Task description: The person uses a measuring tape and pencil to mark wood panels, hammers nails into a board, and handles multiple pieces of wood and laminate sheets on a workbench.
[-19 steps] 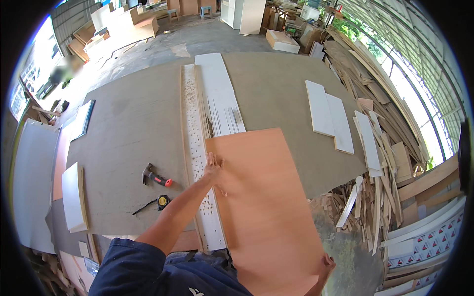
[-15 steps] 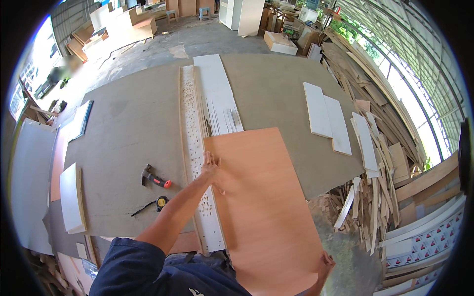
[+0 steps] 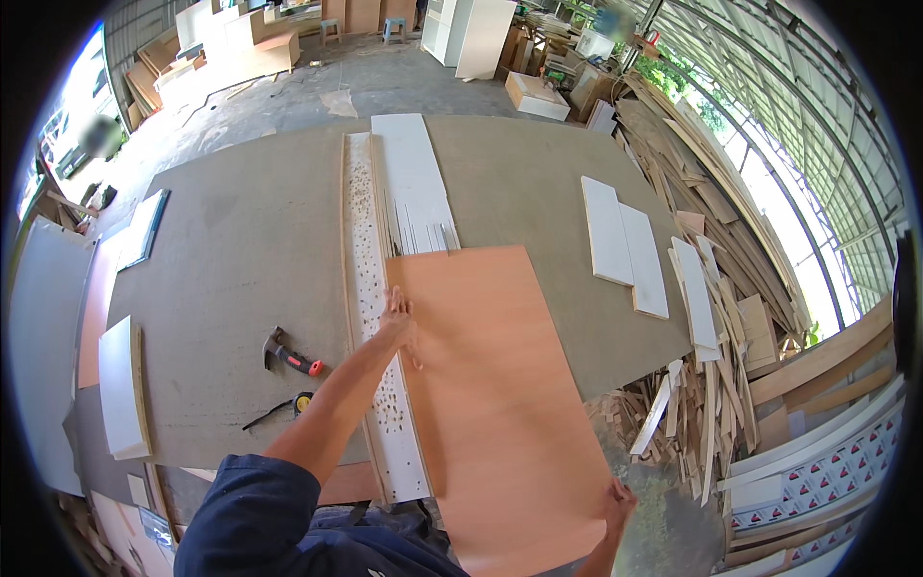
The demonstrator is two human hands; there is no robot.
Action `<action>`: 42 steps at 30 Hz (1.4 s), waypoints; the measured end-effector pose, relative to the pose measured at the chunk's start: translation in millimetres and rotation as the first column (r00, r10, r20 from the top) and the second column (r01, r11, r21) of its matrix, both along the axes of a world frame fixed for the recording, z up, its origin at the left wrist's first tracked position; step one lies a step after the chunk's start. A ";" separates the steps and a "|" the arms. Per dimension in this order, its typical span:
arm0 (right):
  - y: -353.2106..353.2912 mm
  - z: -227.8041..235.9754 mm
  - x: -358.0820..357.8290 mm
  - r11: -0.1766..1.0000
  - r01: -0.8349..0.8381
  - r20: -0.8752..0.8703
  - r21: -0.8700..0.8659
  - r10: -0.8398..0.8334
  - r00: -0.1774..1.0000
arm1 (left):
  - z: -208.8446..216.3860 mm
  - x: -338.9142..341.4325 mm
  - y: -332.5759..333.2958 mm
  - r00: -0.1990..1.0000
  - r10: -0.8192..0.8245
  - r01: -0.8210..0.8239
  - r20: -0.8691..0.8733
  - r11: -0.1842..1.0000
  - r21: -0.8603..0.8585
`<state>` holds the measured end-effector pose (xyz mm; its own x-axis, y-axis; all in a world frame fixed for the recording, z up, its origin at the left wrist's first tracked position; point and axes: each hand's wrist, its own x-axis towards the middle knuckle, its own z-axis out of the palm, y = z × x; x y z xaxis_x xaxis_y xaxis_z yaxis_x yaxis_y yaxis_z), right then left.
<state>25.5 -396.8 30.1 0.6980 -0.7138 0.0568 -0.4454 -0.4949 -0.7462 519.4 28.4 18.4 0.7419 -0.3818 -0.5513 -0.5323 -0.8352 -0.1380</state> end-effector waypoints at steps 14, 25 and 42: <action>30.9 2.7 149.4 0.976 0.026 -0.278 -0.214 -0.086 0.957 | 27.8 -60.2 5.5 0.985 -0.172 0.172 0.021 0.985 0.006; 44.0 -45.4 291.8 0.946 -0.001 -0.215 -0.325 -0.072 0.974 | 13.7 -116.7 -14.6 0.988 -0.151 0.145 -0.032 0.979 -0.145; 19.8 -152.1 -27.2 0.682 0.329 -0.077 0.653 -0.372 0.925 | -2.8 -117.5 -37.7 0.985 -0.174 0.175 0.012 0.984 -0.046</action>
<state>-1.8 -377.0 -122.0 0.4004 -0.7823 -0.4772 -0.4327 0.2976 -0.8510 401.8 -9.3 15.6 0.6661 -0.5310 -0.5237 -0.6694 -0.7354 -0.1058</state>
